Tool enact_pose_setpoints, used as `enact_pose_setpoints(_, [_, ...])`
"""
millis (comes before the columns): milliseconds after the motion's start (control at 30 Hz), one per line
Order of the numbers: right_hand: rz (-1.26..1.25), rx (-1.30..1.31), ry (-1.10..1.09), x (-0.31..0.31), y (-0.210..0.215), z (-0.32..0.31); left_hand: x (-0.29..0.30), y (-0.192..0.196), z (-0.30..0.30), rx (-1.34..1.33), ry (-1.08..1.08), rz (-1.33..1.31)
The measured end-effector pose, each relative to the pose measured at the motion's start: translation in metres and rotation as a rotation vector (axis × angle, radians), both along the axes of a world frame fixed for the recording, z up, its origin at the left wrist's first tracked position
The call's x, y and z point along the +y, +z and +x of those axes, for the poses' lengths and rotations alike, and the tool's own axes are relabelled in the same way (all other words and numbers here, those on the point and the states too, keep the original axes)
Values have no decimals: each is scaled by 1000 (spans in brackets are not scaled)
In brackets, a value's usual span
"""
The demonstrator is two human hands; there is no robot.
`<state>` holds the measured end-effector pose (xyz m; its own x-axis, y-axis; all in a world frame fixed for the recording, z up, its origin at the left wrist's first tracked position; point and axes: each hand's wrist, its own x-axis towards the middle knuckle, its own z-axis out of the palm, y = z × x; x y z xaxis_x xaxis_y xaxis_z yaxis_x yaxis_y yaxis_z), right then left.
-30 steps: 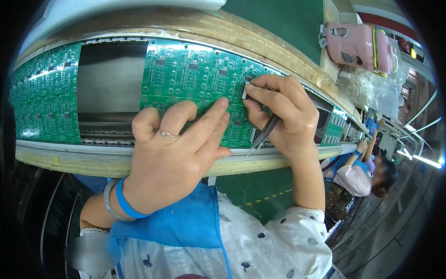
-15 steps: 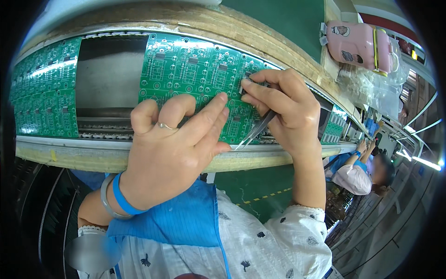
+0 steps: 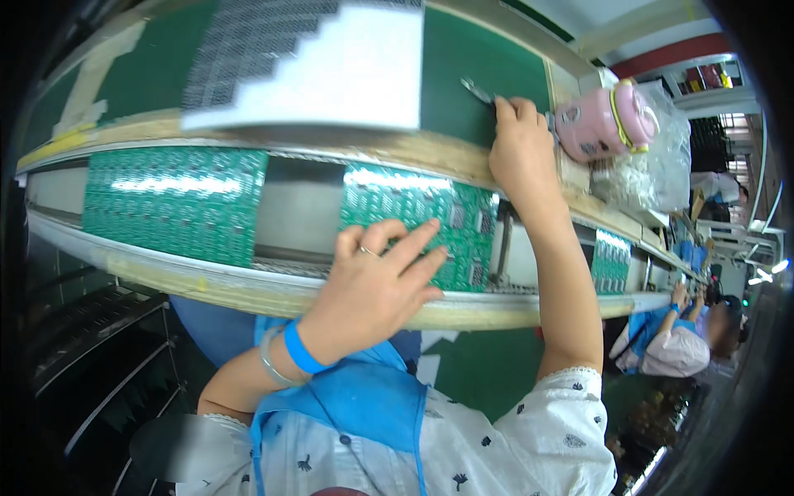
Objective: The person places small black electronic components onto green circuit boards arranged on a workbench. They pick components from a white foam tray and insert them into designated slots on the boards, occasionally using tweezers to adjust placement.
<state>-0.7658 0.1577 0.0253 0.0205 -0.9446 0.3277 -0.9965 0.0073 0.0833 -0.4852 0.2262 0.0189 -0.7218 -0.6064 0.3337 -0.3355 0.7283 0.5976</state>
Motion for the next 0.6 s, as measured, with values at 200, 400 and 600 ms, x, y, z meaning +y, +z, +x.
enact_pose_setpoints(200, [-91, -482, 312, -48, 65, 101, -38, 26, 27, 84, 251, -215])
enact_pose_setpoints(400, [46, -574, 570, -103, 69, 152, -75, 21, 43, -53, 435, -283])
enact_pose_setpoints(600, [75, -343, 647, -119, 75, 155, -76, 14, 44, -40, 420, -307])
